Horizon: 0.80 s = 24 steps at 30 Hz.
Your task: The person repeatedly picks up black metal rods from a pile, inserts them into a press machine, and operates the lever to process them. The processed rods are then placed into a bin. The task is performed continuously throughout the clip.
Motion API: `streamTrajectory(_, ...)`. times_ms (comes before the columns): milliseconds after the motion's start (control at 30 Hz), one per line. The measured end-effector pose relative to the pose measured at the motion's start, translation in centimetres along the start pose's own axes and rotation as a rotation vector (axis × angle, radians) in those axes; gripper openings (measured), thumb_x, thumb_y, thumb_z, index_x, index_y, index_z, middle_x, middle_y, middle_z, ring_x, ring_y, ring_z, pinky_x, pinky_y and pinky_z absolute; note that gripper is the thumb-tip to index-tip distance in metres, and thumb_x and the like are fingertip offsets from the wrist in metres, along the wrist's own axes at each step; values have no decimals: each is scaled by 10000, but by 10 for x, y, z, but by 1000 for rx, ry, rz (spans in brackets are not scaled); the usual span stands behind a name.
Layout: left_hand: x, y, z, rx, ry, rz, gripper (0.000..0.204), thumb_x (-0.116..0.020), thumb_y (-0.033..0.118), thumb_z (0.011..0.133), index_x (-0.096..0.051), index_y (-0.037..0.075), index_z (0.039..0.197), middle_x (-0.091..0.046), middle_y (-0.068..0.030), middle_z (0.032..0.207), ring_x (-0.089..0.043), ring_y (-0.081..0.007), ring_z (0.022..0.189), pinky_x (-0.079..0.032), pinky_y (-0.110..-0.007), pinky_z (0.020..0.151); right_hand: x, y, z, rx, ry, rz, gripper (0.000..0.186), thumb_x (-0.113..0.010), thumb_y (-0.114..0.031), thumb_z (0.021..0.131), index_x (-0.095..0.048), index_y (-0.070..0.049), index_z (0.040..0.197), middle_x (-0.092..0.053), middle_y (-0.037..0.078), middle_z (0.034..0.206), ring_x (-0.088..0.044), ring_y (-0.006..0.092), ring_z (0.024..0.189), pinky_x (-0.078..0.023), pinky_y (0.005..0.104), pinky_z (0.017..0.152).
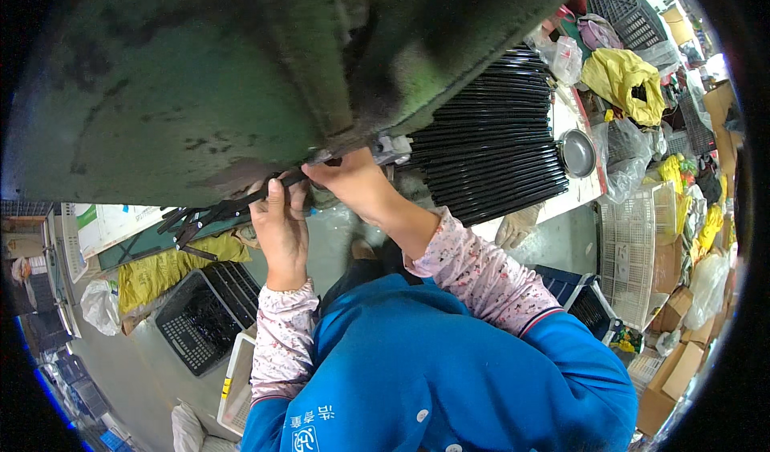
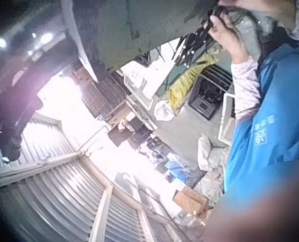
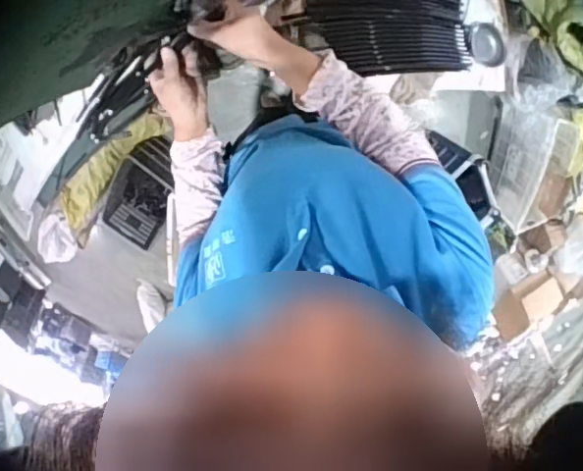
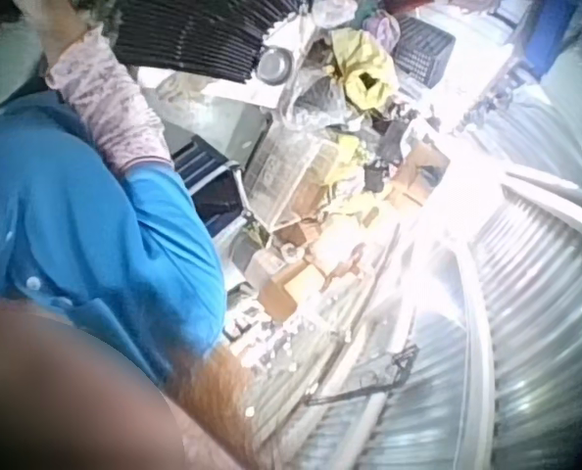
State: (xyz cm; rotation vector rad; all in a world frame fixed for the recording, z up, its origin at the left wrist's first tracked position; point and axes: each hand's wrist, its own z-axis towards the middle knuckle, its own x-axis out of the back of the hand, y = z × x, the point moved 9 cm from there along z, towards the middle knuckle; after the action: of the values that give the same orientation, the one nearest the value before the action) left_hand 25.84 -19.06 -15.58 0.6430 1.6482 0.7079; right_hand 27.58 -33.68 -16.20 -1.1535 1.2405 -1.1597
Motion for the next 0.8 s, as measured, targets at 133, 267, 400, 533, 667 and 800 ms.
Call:
streamTrajectory(133,10,-3,-1,-1,-7,-19,189,-589,125,924,-535,15,1069,-612,-126,1083,-627,-210,961,-548,-295,863,51,31,-4,-68,91,-256,531,-774,-412,696,-629,2,996,-657,178,929,-634,337,868,-502,372,814)
streamTrajectory(267,20,-17,-1,72,28,-11,216,-581,176,936,-570,2,1063,-636,-104,1009,-637,-202,914,-530,-348,899,147,80,-9,104,149,-1590,189,-582,-103,723,-681,-68,880,-597,105,1015,-561,258,945,-483,359,769)
streamTrajectory(400,20,-31,-12,132,-26,-62,267,-563,238,944,-567,-9,1047,-642,-106,935,-635,-184,840,-541,-350,842,133,78,-12,347,30,-1515,188,-587,-132,719,-659,-68,880,-601,101,1000,-566,262,941,-496,368,782)
streamTrajectory(533,7,-77,-49,339,-216,729,217,-607,134,899,-566,1,1065,-618,-75,920,-605,-185,838,-487,-253,774,28,-21,-45,599,-140,-1190,203,-590,-159,713,-603,-86,902,-596,89,990,-563,249,970,-498,340,775)
streamTrajectory(667,-4,-58,-63,-364,-247,721,253,-591,77,903,-532,-6,1135,-619,-109,1005,-629,-195,884,-532,-275,792,-48,-84,-80,877,-271,-1003,317,-634,-237,716,-613,-105,1003,-599,67,990,-565,227,959,-459,345,764)
streamTrajectory(800,-3,-3,-45,-53,-31,386,183,-508,118,960,-525,-11,1089,-620,-143,1048,-632,-195,916,-536,-311,841,14,-83,-53,657,-119,-1026,489,-731,-338,685,-621,-76,1083,-600,98,1009,-547,278,985,-397,452,880)
